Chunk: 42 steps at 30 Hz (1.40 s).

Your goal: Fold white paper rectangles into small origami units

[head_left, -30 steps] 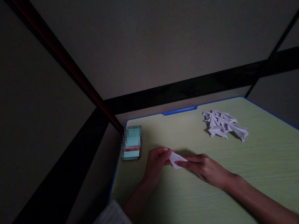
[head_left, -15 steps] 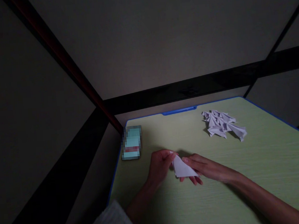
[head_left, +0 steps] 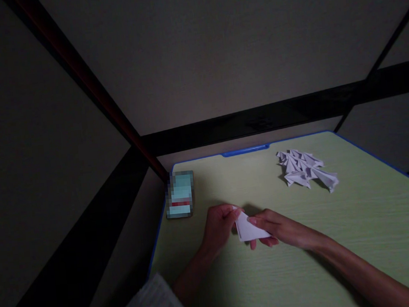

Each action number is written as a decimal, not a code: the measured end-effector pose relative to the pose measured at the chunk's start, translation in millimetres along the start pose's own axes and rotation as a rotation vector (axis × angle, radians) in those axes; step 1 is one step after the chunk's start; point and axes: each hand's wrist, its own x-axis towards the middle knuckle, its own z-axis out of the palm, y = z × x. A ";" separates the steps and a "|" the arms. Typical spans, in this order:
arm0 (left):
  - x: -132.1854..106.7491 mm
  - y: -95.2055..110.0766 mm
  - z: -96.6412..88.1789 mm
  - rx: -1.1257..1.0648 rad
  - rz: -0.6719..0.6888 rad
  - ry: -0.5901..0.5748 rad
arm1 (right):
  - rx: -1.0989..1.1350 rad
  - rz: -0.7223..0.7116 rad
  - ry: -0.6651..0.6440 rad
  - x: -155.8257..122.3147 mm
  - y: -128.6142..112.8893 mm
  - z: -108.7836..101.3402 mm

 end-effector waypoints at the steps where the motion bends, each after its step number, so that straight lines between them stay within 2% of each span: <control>1: 0.0 0.9 0.2 -0.011 -0.001 0.008 | -0.004 -0.008 0.015 0.4 0.0 0.6; 10: 0.5 -0.4 3.6 -0.141 -0.014 0.104 | -0.071 -0.047 0.175 7.6 3.5 4.0; 12: 0.3 -0.2 3.7 -0.162 0.002 0.160 | -0.095 -0.046 0.287 8.1 1.9 1.8; 14: 0.0 2.0 2.7 -0.175 0.007 0.203 | -0.082 -0.034 0.456 7.2 -1.7 -2.0; 16: -0.6 5.3 0.7 -0.152 -0.016 0.160 | -0.042 -0.026 0.563 4.7 -6.0 -6.0; 18: -1.9 7.4 -1.3 -0.097 -0.048 0.026 | -0.023 -0.009 0.511 1.2 -9.1 -8.1; 22: -6.2 2.1 -0.3 -0.007 -0.206 -0.399 | -0.041 0.008 0.281 -2.9 -8.9 -2.4; 23: -7.1 -0.4 1.2 0.013 -0.241 -0.468 | -0.029 0.000 0.256 -2.8 -8.2 -0.1; 27: -7.6 -6.3 7.0 0.048 -0.231 -0.399 | 0.056 -0.033 0.331 -0.2 -8.8 2.8; 29: -6.5 -5.5 7.6 0.009 -0.234 -0.416 | 0.107 -0.062 0.357 0.5 -11.5 -0.1; 32: -5.5 -4.1 7.1 -0.018 -0.235 -0.434 | 0.159 -0.099 0.323 0.5 -14.5 -4.7; 37: -6.8 -7.3 9.3 0.020 -0.254 -0.373 | 0.092 -0.118 0.406 0.4 -12.1 -4.7; 42: -6.4 -9.9 10.7 0.048 -0.270 -0.337 | 0.087 -0.102 0.421 1.0 -10.5 -4.3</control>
